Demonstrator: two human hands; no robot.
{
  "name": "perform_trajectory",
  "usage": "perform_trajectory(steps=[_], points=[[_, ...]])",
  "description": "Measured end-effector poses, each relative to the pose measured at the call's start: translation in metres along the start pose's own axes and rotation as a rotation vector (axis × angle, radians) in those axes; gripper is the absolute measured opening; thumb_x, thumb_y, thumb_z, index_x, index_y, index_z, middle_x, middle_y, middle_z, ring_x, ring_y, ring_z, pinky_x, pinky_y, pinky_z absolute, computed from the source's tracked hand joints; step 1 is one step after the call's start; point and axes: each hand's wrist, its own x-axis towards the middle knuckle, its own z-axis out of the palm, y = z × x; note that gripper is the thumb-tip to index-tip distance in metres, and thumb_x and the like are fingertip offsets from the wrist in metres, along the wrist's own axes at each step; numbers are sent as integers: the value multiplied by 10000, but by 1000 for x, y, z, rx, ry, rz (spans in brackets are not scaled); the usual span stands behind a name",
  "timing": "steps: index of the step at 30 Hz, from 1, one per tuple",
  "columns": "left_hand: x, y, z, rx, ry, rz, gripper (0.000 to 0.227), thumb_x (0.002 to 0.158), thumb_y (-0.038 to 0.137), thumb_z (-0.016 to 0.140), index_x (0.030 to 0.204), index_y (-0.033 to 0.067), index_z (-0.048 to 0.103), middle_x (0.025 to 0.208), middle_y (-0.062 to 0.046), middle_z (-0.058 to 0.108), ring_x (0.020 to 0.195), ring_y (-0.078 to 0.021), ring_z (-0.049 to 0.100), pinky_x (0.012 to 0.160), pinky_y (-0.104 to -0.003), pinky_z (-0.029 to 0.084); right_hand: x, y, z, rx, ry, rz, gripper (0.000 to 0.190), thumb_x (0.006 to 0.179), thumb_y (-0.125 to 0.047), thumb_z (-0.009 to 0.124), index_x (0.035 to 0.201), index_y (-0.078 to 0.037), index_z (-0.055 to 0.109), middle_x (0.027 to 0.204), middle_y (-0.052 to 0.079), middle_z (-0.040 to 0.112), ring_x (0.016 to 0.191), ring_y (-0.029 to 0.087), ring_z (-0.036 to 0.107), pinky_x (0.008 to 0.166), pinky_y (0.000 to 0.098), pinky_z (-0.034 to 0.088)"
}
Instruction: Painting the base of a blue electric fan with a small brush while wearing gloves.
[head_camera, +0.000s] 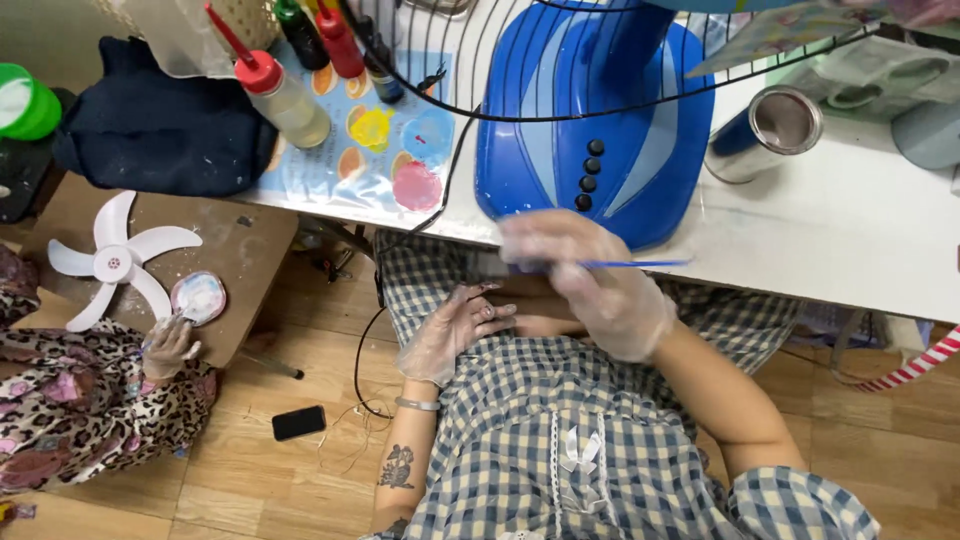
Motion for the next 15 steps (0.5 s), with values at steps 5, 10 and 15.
perform_trajectory(steps=[5,10,15], points=[[-3,0,4,-32,29,6,624,965,456,622,1425,40,556,902,-103,644,1130,-337,676,1058,-550,514,-50,32,-39,-311,656,-126,718,1077,-580,265,810,-19,625,728,188,683,451,186,598,428,248,470],[0,3,14,-27,46,-5,616,978,439,609,1423,18,552,871,-87,644,1105,-327,684,1070,-580,489,-42,40,-111,50,692,136,583,953,-566,574,1046,9,597,771,184,690,611,268,705,545,373,601],[0,3,12,-6,72,-5,628,1001,433,582,1441,-11,521,851,-98,658,1148,-379,667,1095,-640,433,-32,68,-138,95,711,252,498,985,-453,682,1092,28,604,788,141,683,764,235,770,656,401,690]])
